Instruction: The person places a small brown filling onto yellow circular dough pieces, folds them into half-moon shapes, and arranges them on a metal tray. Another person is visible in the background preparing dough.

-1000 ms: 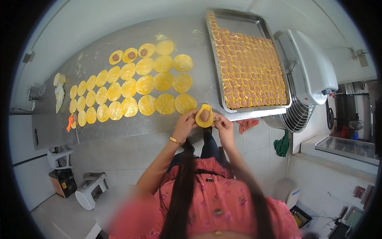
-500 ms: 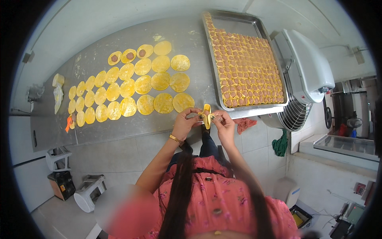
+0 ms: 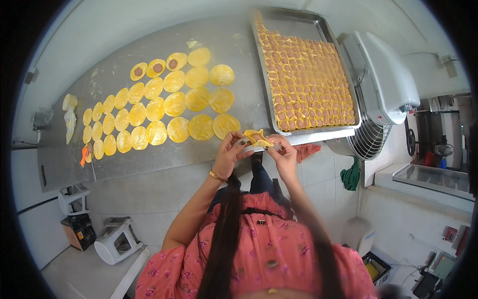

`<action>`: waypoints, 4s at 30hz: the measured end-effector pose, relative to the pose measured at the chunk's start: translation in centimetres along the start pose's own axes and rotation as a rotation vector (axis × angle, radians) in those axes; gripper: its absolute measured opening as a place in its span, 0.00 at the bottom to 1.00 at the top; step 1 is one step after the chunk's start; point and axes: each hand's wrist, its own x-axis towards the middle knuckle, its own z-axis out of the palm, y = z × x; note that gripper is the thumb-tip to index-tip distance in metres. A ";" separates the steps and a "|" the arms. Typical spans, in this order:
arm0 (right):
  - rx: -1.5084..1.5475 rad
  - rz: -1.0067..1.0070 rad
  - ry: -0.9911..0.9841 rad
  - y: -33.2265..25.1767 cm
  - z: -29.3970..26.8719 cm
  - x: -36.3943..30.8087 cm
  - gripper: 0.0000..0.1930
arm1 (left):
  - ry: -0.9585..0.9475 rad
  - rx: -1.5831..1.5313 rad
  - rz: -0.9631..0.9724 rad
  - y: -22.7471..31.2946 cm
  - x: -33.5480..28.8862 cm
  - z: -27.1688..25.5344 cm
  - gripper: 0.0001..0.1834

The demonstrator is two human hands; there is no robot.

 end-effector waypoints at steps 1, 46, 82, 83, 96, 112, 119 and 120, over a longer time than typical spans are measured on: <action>-0.065 -0.003 -0.005 0.4 -0.5 0.0 0.14 | 0.000 -0.033 0.012 -0.1 0.0 -0.2 0.12; -0.889 -0.237 -0.155 1.8 0.1 2.0 0.17 | -0.177 1.379 0.345 -1.3 3.8 -1.5 0.13; -0.925 -0.183 -0.165 1.7 0.8 2.6 0.25 | -0.181 1.484 0.365 -1.7 4.6 -1.7 0.10; -0.936 -0.209 -0.174 1.7 0.9 2.8 0.25 | -0.182 1.491 0.344 -1.6 4.6 -1.6 0.10; -0.866 -0.135 -0.155 2.2 0.8 3.2 0.24 | -0.171 1.426 0.294 -1.1 4.2 -1.3 0.13; -0.867 -0.245 -0.198 1.8 0.9 4.5 0.18 | -0.167 1.309 0.347 -1.2 5.4 -1.7 0.16; -0.887 -0.198 -0.093 1.9 1.5 3.6 0.25 | -0.161 1.299 0.462 -1.3 5.1 -1.7 0.16; -0.893 -0.220 -0.099 2.0 1.6 3.8 0.25 | -0.155 1.310 0.481 -1.3 5.2 -1.7 0.15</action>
